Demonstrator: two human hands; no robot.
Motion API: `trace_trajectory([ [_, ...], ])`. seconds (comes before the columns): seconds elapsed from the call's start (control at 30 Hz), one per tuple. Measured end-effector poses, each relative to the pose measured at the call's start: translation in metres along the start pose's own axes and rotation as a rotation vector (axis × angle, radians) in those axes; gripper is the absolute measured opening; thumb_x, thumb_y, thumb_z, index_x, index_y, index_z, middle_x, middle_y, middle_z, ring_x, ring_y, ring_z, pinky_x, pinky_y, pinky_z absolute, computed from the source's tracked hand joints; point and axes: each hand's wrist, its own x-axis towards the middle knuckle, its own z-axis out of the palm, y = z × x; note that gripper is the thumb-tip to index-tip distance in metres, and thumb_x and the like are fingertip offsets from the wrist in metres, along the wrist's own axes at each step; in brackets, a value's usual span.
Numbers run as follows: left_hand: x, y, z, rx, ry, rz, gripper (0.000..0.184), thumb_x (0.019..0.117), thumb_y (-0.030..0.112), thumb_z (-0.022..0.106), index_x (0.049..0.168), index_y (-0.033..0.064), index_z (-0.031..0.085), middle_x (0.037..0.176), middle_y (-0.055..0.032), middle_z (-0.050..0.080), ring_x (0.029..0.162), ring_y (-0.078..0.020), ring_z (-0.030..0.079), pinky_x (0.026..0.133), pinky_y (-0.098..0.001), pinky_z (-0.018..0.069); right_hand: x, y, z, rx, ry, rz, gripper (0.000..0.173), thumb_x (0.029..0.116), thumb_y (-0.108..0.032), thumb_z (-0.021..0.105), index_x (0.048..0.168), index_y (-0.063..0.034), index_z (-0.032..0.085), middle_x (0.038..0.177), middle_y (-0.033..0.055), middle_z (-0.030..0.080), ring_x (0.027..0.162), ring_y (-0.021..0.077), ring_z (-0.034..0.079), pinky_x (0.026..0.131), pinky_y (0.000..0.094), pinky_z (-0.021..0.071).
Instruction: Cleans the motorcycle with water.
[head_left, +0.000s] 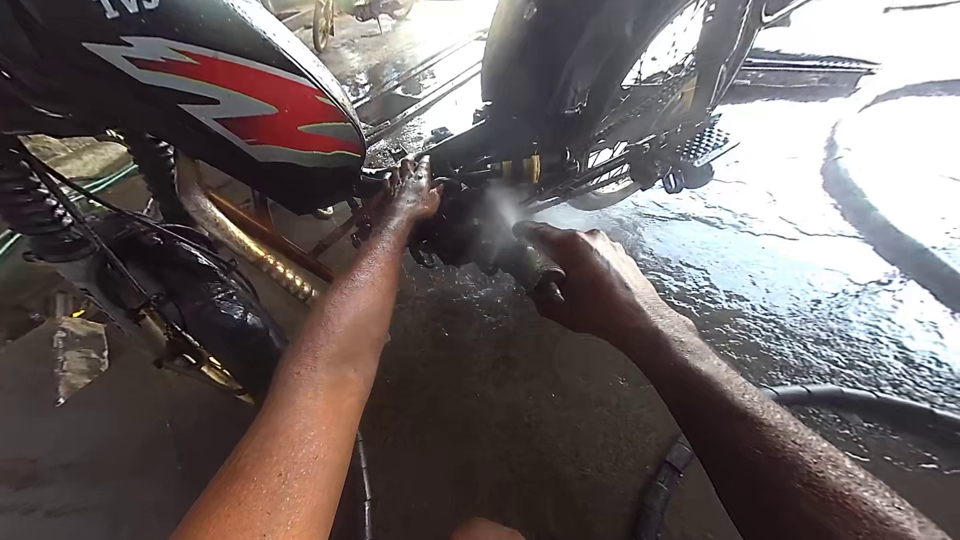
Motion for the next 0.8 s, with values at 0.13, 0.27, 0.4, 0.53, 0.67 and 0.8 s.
trace_trajectory([
  [0.13, -0.001, 0.000, 0.003, -0.027, 0.028, 0.008, 0.066, 0.1040, 0.045, 0.050, 0.159, 0.0103, 0.036, 0.164, -0.0197, 0.032, 0.151, -0.0414, 0.029, 0.120, -0.0637, 0.0194, 0.013, 0.006, 0.003, -0.008, -0.023, 0.031, 0.053, 0.0822, -0.027, 0.076, 0.133, -0.0235, 0.063, 0.097, 0.0139, 0.072, 0.090, 0.0389, 0.070, 0.067, 0.0641, 0.0527],
  [0.27, -0.003, 0.001, 0.005, -0.012, 0.048, 0.004, 0.065, 0.1045, 0.044, 0.049, 0.158, 0.0102, 0.037, 0.163, -0.0198, 0.033, 0.150, -0.0412, 0.031, 0.120, -0.0632, 0.0205, 0.026, 0.022, 0.008, 0.022, 0.026, 0.002, 0.056, 0.0788, -0.024, 0.074, 0.134, -0.0218, 0.064, 0.097, 0.0144, 0.072, 0.089, 0.0398, 0.070, 0.068, 0.0666, 0.0519],
  [0.4, -0.001, -0.002, 0.010, -0.020, 0.086, 0.014, 0.065, 0.1038, 0.044, 0.051, 0.157, 0.0098, 0.039, 0.162, -0.0208, 0.035, 0.149, -0.0417, 0.033, 0.119, -0.0640, 0.0218, 0.041, 0.031, 0.008, 0.090, 0.026, -0.030, 0.053, 0.0800, -0.024, 0.070, 0.132, -0.0181, 0.066, 0.101, 0.0152, 0.073, 0.092, 0.0385, 0.071, 0.072, 0.0674, 0.0529],
  [0.53, 0.000, -0.002, 0.014, -0.022, 0.109, 0.026, 0.063, 0.1034, 0.043, 0.052, 0.156, 0.0096, 0.041, 0.160, -0.0212, 0.038, 0.147, -0.0417, 0.034, 0.116, -0.0647, 0.0255, 0.057, 0.038, 0.005, 0.168, 0.052, -0.111, 0.050, 0.0801, -0.022, 0.073, 0.129, -0.0120, 0.068, 0.105, 0.0149, 0.073, 0.094, 0.0336, 0.071, 0.079, 0.0638, 0.0543],
  [0.67, 0.001, -0.006, 0.017, -0.025, 0.129, 0.036, 0.063, 0.1030, 0.043, 0.052, 0.156, 0.0103, 0.042, 0.159, -0.0212, 0.039, 0.146, -0.0418, 0.036, 0.116, -0.0647, 0.0260, 0.061, 0.050, 0.006, 0.245, 0.086, -0.157, 0.047, 0.0805, -0.027, 0.071, 0.125, -0.0116, 0.069, 0.101, 0.0097, 0.073, 0.089, 0.0248, 0.071, 0.078, 0.0565, 0.0557],
  [0.8, 0.001, -0.006, 0.017, -0.017, 0.126, 0.051, 0.063, 0.1035, 0.043, 0.052, 0.156, 0.0103, 0.041, 0.160, -0.0206, 0.037, 0.147, -0.0422, 0.035, 0.115, -0.0650, 0.0270, 0.038, 0.082, 0.021, 0.263, 0.034, -0.037, 0.047, 0.0783, -0.018, 0.074, 0.125, -0.0112, 0.070, 0.104, 0.0138, 0.073, 0.093, 0.0306, 0.071, 0.079, 0.0615, 0.0557],
])
